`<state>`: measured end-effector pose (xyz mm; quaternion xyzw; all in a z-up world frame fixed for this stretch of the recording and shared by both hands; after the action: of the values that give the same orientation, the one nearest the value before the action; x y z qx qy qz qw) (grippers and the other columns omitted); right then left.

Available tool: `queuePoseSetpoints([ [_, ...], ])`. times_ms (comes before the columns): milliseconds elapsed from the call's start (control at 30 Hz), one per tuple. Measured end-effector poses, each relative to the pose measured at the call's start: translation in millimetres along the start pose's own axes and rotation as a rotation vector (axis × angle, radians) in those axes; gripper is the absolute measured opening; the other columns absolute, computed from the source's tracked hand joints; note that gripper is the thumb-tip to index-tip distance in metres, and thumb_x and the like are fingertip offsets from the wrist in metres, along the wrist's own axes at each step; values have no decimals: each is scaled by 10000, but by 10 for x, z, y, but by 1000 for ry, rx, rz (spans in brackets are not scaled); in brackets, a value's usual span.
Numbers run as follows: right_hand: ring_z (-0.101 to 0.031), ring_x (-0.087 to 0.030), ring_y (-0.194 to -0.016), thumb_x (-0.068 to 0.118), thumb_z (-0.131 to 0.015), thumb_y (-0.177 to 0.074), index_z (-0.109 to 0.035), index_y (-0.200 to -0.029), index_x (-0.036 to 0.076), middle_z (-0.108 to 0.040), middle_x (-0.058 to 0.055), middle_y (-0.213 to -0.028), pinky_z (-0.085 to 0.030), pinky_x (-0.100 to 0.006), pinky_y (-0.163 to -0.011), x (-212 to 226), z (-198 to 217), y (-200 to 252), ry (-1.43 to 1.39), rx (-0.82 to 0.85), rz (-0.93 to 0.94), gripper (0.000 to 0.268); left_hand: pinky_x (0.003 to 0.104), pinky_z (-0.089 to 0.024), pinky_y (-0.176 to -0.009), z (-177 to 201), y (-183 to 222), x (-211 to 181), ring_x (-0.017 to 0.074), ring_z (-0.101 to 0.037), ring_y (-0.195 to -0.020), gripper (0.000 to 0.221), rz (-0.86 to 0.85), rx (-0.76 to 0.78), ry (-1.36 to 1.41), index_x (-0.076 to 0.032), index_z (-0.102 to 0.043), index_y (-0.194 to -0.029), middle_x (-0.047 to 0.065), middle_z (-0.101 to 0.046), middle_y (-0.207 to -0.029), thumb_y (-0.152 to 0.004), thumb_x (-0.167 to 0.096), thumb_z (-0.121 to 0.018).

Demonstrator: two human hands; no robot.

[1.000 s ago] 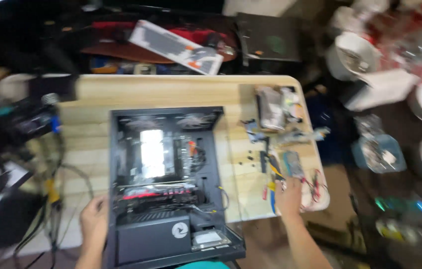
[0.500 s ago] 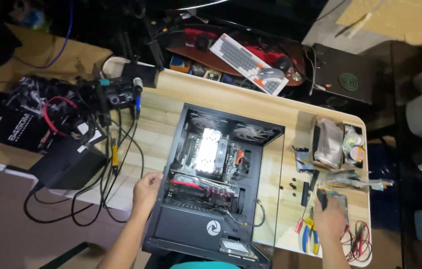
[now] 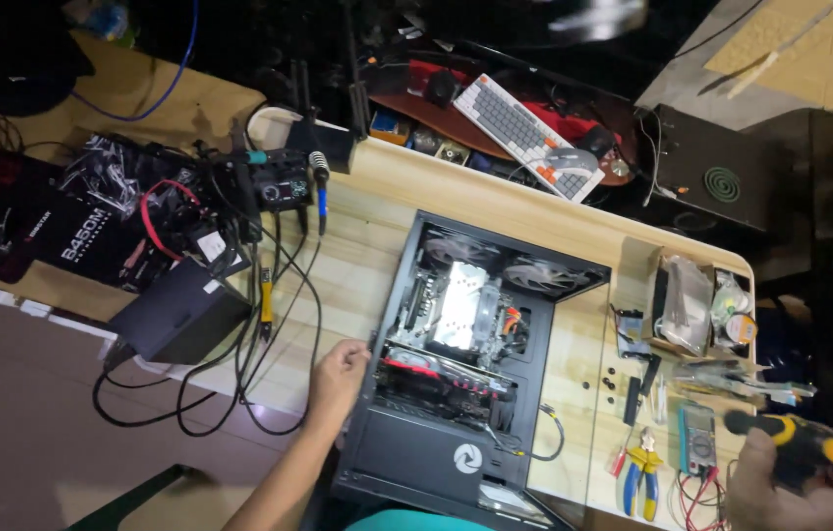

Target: Disassembling a computer case by removing the side panel and inspecting or removing internal components like the GPU.

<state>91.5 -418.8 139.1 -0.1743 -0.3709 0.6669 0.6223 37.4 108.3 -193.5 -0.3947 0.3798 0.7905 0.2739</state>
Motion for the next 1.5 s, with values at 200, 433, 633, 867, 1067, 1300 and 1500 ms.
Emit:
queuePoseSetpoints([
  [200,-779,-283,-952,274,-811,-874,-741,-1375,-87,-809,-180,-1167,-570,-329,-915,1248,-289,-359,-292,564,-84,621,248,-560,-713,-31,83,-6,93,-792,-801,289,-32,124,114,-198,-852,-1194,2,-843,-906,-949,-214,-698],
  [433,-796,-365,-1202,133,-691,-1067,-534,-1485,63,-745,-254,-1338,-718,-433,-1025,2944,-923,345,-969,338,289,451,254,-576,-855,175,143,-491,94,-758,-865,300,76,272,149,-183,-812,-1236,-53,-800,-953,-939,-179,-764],
  [633,-737,-394,-1305,76,-763,-1053,-422,-1580,108,-702,-254,-1413,-633,-490,-1144,3422,-1226,668,-822,435,536,628,286,-615,-855,213,134,-557,143,-782,-856,315,-99,286,156,-224,-817,-1223,52,-831,-1074,-917,-160,-778],
  [867,-752,-385,-1234,127,-734,-1069,-462,-1545,71,-729,-225,-1384,-655,-458,-1050,3521,-1321,713,-699,434,496,551,432,-603,-831,278,171,-746,295,-821,-991,281,-300,318,-68,-257,-789,-1257,13,-805,-1260,-986,-222,-725],
  [1067,-748,-390,-1219,67,-736,-1053,-460,-1558,49,-713,-241,-1395,-674,-449,-988,3560,-1377,730,-714,469,497,576,428,-596,-827,319,160,-812,283,-808,-934,253,-403,292,-77,-226,-809,-1182,3,-838,-1177,-964,-268,-688],
  [1300,-734,-404,-1193,54,-728,-1075,-417,-1591,47,-701,-258,-1376,-650,-488,-998,3604,-1336,697,-763,448,521,603,440,-572,-860,296,112,-840,270,-804,-965,239,-340,294,-163,-251,-825,-1163,-29,-863,-1182,-981,-305,-681],
  [1500,-737,-346,-981,56,-760,-1037,-494,-1476,31,-730,-216,-1234,-619,-432,-851,3746,-1235,537,-697,431,479,514,468,-556,-758,307,110,-941,306,-769,-942,188,-456,304,-215,-269,-786,-1126,-10,-831,-1087,-988,-252,-660],
])
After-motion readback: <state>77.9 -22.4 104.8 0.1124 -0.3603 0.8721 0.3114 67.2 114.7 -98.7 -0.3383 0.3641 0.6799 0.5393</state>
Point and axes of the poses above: each hand's wrist, its own y-axis away from the middle knuckle, its own z-axis out of the back of the hand, x = y × z, the point moved 8 cm from there along -y, towards the middle knuckle
